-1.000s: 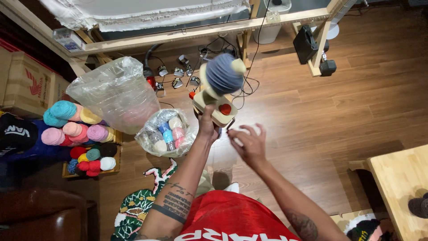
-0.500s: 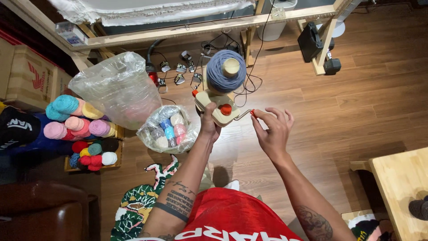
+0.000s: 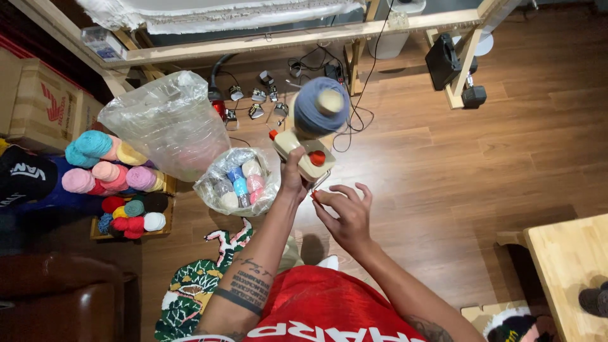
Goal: Winding a skein of yarn into a cake using a manual yarn winder.
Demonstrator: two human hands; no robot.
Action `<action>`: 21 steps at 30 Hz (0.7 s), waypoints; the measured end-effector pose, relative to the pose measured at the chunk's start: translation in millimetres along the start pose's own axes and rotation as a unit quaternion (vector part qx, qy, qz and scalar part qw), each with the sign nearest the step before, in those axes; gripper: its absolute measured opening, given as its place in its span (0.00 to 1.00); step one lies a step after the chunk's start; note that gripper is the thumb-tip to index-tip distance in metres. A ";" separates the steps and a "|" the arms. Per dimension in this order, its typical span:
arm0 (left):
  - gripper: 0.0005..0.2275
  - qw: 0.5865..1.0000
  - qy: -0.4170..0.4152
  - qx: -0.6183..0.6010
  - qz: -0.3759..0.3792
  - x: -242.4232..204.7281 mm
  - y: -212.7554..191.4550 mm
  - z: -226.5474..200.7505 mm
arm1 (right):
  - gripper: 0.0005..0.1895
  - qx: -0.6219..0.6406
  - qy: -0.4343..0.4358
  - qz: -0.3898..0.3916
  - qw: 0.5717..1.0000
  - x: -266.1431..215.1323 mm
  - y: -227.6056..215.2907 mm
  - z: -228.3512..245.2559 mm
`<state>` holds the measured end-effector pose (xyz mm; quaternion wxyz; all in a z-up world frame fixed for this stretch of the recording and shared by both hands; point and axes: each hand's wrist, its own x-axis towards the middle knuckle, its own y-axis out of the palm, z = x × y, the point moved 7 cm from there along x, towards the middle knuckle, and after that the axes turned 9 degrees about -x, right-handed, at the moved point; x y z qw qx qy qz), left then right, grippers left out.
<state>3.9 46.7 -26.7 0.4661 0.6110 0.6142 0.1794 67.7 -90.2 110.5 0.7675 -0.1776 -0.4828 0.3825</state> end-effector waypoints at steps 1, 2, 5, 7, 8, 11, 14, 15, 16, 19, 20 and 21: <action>0.24 1.000 -0.002 0.001 -0.001 -3.8 -6.8 0.9 | 0.10 -0.001 0.003 0.001 1.000 -9.1 8.4 -8.4; 0.24 1.000 -0.008 0.003 -0.003 -5.4 -11.1 1.7 | 0.09 -0.006 -0.009 0.016 1.000 -15.6 19.1 -15.8; 0.25 0.999 -0.040 0.012 -0.014 -13.5 -2.4 -7.1 | 0.10 -0.034 -0.001 0.046 0.998 -17.4 30.9 -53.5; 0.26 0.997 -0.066 0.020 -0.027 -11.3 -10.5 -3.7 | 0.11 -0.054 0.018 0.065 0.996 -4.2 25.4 -75.9; 0.26 0.998 -0.051 0.029 -0.025 -4.0 -24.1 1.3 | 0.10 -0.081 0.019 0.048 0.995 7.0 16.3 -82.2; 0.25 0.999 -0.026 0.035 -0.027 6.7 -38.5 7.6 | 0.11 -0.089 0.000 0.025 0.996 34.9 -8.4 -66.2; 0.25 0.999 -0.006 0.032 -0.027 11.0 -24.6 3.3 | 0.14 -0.049 -0.019 0.032 0.998 27.3 -3.6 -34.5; 0.25 0.999 0.005 0.034 -0.027 8.4 -18.4 -2.1 | 0.15 -0.023 -0.016 0.047 0.998 17.8 2.7 -22.1; 0.25 0.999 0.005 0.033 -0.025 12.6 -19.6 0.1 | 0.15 -0.024 -0.018 0.046 0.998 11.3 7.9 -16.8; 0.26 1.000 0.012 0.011 -0.023 14.2 -19.7 3.1 | 0.08 0.008 0.037 0.062 0.997 -9.1 24.1 -19.3; 0.25 1.000 0.006 0.008 -0.023 11.5 -16.3 1.6 | 0.08 0.002 0.035 0.077 0.996 -13.6 32.0 -24.4; 0.25 1.000 0.001 0.004 -0.023 9.0 -13.0 -0.1 | 0.08 -0.004 0.033 0.091 0.995 -18.2 40.3 -29.4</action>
